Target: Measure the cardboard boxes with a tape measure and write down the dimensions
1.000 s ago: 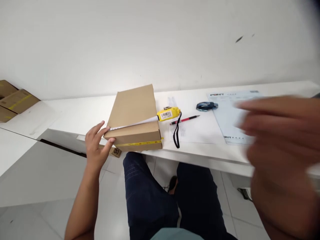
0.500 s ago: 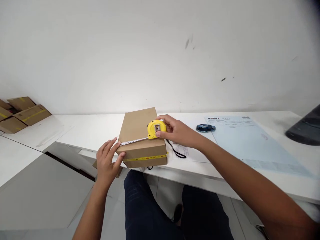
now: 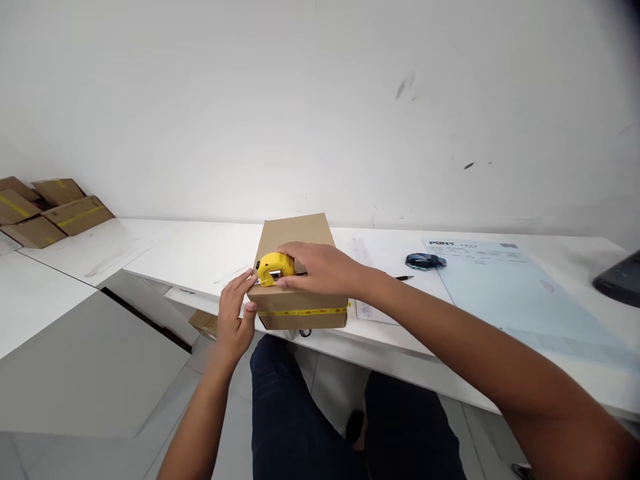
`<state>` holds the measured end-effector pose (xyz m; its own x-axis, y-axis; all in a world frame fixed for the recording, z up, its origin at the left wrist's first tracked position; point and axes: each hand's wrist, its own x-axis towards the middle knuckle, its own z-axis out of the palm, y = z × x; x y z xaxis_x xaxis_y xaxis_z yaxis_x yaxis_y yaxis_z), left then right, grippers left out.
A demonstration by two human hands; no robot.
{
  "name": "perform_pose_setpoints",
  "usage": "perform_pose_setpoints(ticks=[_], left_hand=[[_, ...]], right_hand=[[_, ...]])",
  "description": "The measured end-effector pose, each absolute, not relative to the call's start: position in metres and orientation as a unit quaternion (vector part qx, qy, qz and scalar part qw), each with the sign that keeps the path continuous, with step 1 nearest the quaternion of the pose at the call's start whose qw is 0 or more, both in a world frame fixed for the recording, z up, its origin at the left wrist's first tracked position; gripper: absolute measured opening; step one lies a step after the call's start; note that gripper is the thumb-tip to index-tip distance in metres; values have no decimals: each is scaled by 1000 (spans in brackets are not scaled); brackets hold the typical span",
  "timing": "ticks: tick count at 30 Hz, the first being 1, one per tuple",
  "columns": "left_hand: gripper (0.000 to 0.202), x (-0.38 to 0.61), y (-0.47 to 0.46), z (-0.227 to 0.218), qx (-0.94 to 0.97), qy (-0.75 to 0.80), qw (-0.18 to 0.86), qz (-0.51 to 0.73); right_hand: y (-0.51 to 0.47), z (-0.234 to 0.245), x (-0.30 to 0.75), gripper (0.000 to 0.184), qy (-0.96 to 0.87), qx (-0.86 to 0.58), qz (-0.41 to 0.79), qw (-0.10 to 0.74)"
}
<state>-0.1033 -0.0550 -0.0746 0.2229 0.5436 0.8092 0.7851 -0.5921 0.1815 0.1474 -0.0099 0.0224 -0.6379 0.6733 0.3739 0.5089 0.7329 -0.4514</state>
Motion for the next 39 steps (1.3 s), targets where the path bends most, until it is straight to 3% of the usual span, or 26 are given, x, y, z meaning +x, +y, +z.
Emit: perform_pose_setpoints(ticks=[3,5,10,14,19,22,26,28,31,35,39], left_hand=[[50,-98,-57,-79,-765,-429,136,-461],[48,-96,-56,-83,-758,-428,147,-469],[48,-90,-47,-91,-726,-426,169,-513],[49,-85,-40,-90,-712,-428,170,-530],[47,-80,-39,-89,-695,-435,174,-545],[43,-75,-39,-91,-670,-458,161,-561],[41,-64,-40,-95,-637,-499,144,-570],[41,-59,-39,-96,-622,-521,134,-569],[41,-52,-32,-96,-618,-541,131,-554],[44,-46,-11,-96,-622,-547,127,-546],[47,-44,8,-102,-623,-518,122,-573]], right_hand=[[-1,13,178,42,-876,-341,99,327],[9,1,211,44,-846,-428,28,316],[34,-45,286,43,-773,-634,13,6],[40,-81,307,33,-757,-651,43,-34],[27,-93,334,24,-741,-667,65,52],[18,-94,347,38,-721,-673,87,143],[8,-113,331,40,-661,-561,308,391],[3,-124,315,47,-604,-515,388,469],[-6,-133,300,54,-602,-515,422,441],[-14,-131,297,41,-645,-512,418,383],[-15,-125,294,43,-656,-543,394,345]])
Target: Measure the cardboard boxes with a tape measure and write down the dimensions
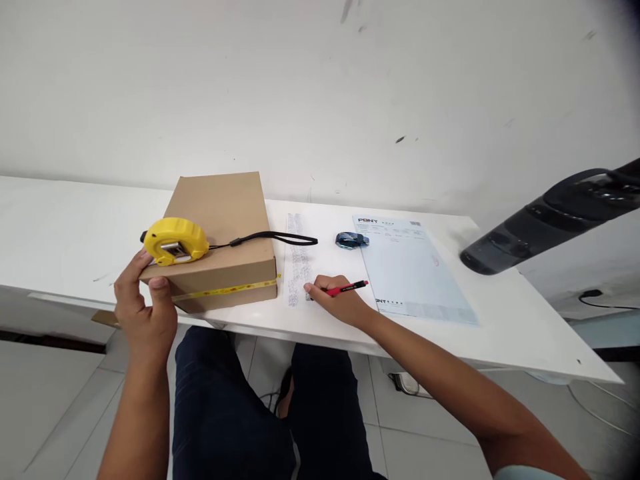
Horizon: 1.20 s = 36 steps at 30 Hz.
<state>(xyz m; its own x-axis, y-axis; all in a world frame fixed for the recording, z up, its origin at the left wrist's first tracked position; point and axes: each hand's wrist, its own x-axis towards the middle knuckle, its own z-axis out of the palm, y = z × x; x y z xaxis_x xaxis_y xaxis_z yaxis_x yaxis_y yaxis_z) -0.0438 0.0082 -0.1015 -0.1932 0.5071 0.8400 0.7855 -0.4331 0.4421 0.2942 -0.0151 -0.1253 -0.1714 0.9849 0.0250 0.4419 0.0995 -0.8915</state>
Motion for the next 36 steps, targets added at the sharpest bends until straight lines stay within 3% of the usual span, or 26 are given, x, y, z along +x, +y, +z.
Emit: perform_pose_setpoints(ticks=[12,36], left_hand=[[48,-27,12,-106,-580,-494,93,-641],[44,-30,15,-109,-610,-450,125,-640]], right_hand=[[-13,-125,292,42,-640,-550,411,344],[-12,-135,293,39,-633,-564,373,377]])
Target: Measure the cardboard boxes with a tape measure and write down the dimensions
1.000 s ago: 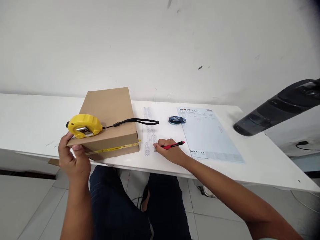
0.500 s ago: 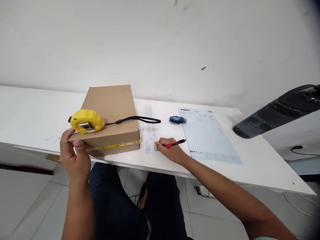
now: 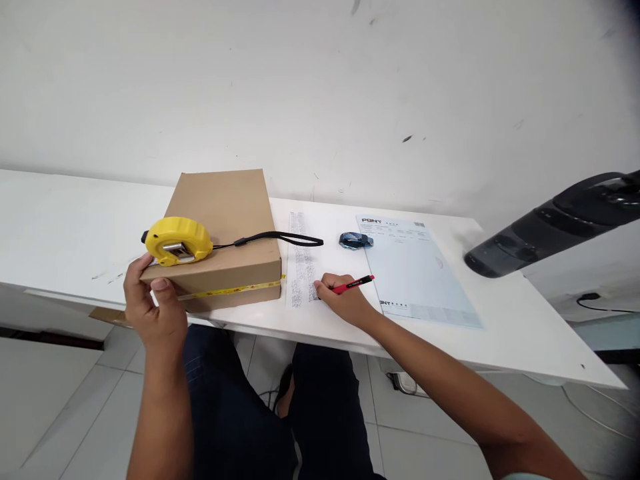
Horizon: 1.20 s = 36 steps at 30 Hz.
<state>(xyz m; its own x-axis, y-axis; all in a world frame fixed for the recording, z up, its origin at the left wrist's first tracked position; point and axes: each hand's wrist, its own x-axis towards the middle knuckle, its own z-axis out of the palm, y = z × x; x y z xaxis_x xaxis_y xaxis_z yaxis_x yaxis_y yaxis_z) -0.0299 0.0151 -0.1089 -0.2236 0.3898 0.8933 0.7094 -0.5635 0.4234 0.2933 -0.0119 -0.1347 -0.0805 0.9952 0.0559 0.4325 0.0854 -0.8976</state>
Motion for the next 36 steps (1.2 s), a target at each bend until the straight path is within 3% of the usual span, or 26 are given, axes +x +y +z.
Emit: perform_pose_setpoints(ticks=[31,36], left_hand=[[49,-47,14,-111,-615,-509,156,-582],[60,-44,23,-114,-596,-510,182,-593]], right_hand=[[-11,-138,294,44,-619,-551,385,405],[-11,-136,295,44,-600,-553,407,412]])
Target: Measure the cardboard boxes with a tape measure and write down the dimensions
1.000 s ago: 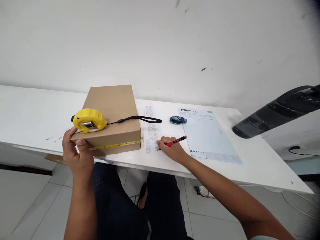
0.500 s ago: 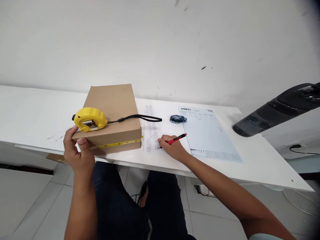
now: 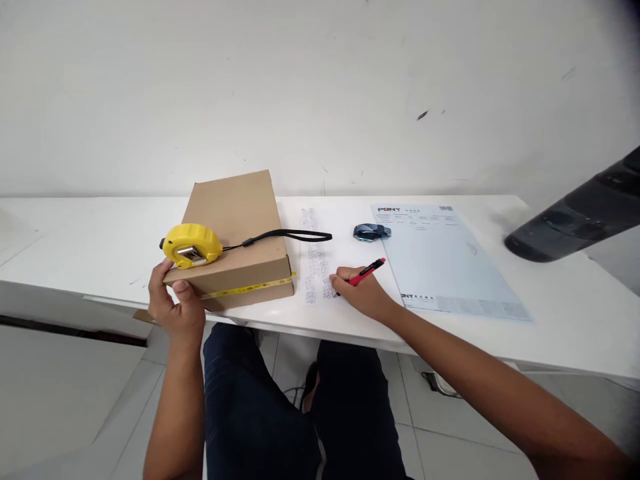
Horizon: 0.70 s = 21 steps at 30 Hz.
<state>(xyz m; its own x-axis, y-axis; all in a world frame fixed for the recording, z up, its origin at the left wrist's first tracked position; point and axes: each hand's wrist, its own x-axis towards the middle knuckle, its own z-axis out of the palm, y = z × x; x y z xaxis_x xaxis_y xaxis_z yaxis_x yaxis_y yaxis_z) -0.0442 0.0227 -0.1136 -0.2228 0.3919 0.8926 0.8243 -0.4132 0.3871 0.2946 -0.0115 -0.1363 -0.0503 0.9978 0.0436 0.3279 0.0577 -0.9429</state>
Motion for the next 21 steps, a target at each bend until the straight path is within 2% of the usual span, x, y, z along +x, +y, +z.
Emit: perform_pose_setpoints(ticks=[4,7,12,14,17,19,21], left_hand=[[59,-33,31,-116,-563,-486,194,-640],[60,-31,35,-118,-547,-490,196,-650],[52,-40,28,-127,-578,-483,190,-630],[50,-44,24,-129,-603,-474,179,-616],[47,-49,19,-127,-629,-468,164,-598],[44,-51,16,-124,-634,-466,159,-596],[42,-52,13,-122,-643,-464,152,-590]], right_hand=[[-11,-136,294,42,-598,-562,405,403],[-10,-136,293,44,-601,-585,355,413],[-16,-140,298,30,-675,-566,171,441],[-15,-148,304,30,-691,-569,86,437],[-7,-161,315,37,-685,-641,2,346],[-2,-167,318,42,-682,-672,-12,288],[-1,-165,318,44,-684,-673,-2,282]])
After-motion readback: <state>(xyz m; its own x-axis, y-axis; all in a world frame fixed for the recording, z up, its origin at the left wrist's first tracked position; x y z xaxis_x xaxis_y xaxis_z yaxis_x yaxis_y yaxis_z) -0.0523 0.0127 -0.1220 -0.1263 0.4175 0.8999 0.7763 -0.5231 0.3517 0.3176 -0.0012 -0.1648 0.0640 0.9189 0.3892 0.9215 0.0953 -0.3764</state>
